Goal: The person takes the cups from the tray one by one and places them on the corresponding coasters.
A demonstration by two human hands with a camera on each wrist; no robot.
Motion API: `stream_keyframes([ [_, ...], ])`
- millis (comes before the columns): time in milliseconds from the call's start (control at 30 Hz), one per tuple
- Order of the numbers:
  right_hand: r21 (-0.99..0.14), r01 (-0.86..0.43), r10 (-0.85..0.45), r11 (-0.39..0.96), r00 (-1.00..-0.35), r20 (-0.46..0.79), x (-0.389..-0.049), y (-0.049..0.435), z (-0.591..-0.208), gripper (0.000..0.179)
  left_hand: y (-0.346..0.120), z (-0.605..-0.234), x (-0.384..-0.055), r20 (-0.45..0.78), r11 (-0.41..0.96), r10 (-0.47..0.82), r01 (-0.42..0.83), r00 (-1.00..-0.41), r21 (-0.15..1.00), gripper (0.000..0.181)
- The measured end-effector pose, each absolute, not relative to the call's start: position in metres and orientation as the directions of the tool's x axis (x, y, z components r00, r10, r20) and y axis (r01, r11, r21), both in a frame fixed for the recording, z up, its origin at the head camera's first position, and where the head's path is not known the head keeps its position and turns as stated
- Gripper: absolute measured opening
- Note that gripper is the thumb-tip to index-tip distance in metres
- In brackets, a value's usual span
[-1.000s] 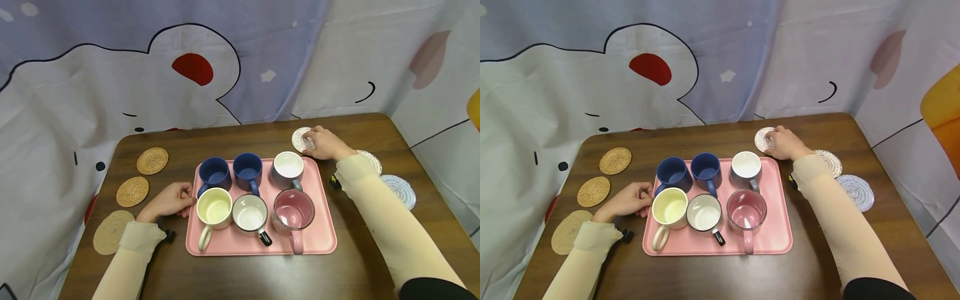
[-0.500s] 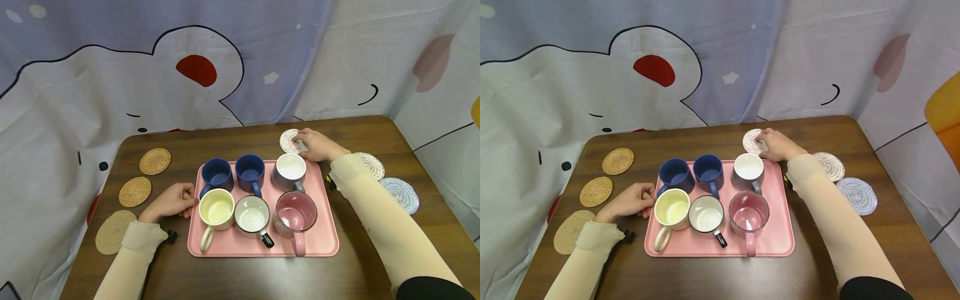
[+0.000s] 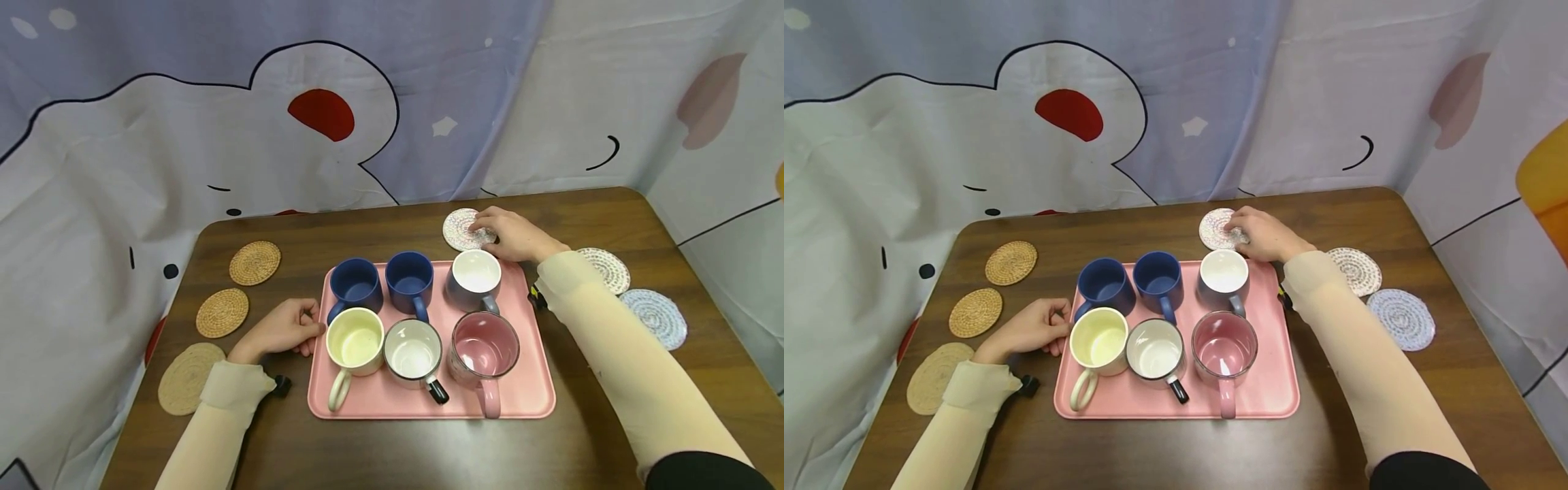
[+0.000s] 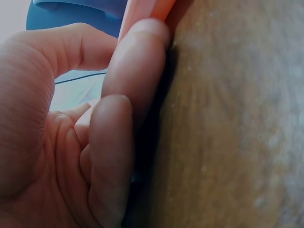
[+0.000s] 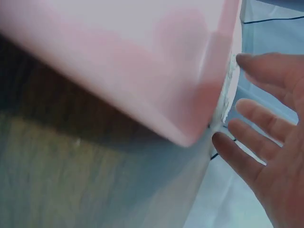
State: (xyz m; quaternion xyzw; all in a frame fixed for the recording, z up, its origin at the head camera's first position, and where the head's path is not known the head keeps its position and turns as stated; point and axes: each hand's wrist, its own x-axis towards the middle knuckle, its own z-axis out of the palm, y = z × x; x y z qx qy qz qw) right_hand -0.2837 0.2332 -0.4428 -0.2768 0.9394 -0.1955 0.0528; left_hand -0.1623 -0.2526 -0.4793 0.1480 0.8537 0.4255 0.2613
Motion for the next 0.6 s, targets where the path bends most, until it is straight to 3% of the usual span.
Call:
stream_keyframes([
  [333,-0.357,-0.474,-0.485,0.805,-0.872,0.063,-0.271,0.260,-0.430,0.036,-0.252,-0.478,-0.164,-0.325,0.601,0.460,0.020,-0.827,0.799,0.017],
  [600,-0.312,-0.408,-0.405,0.858,-0.911,0.077,-0.242,0.297,-0.427,0.036,-0.251,-0.475,-0.163,-0.324,0.594,0.467,0.020,-0.823,0.804,0.018],
])
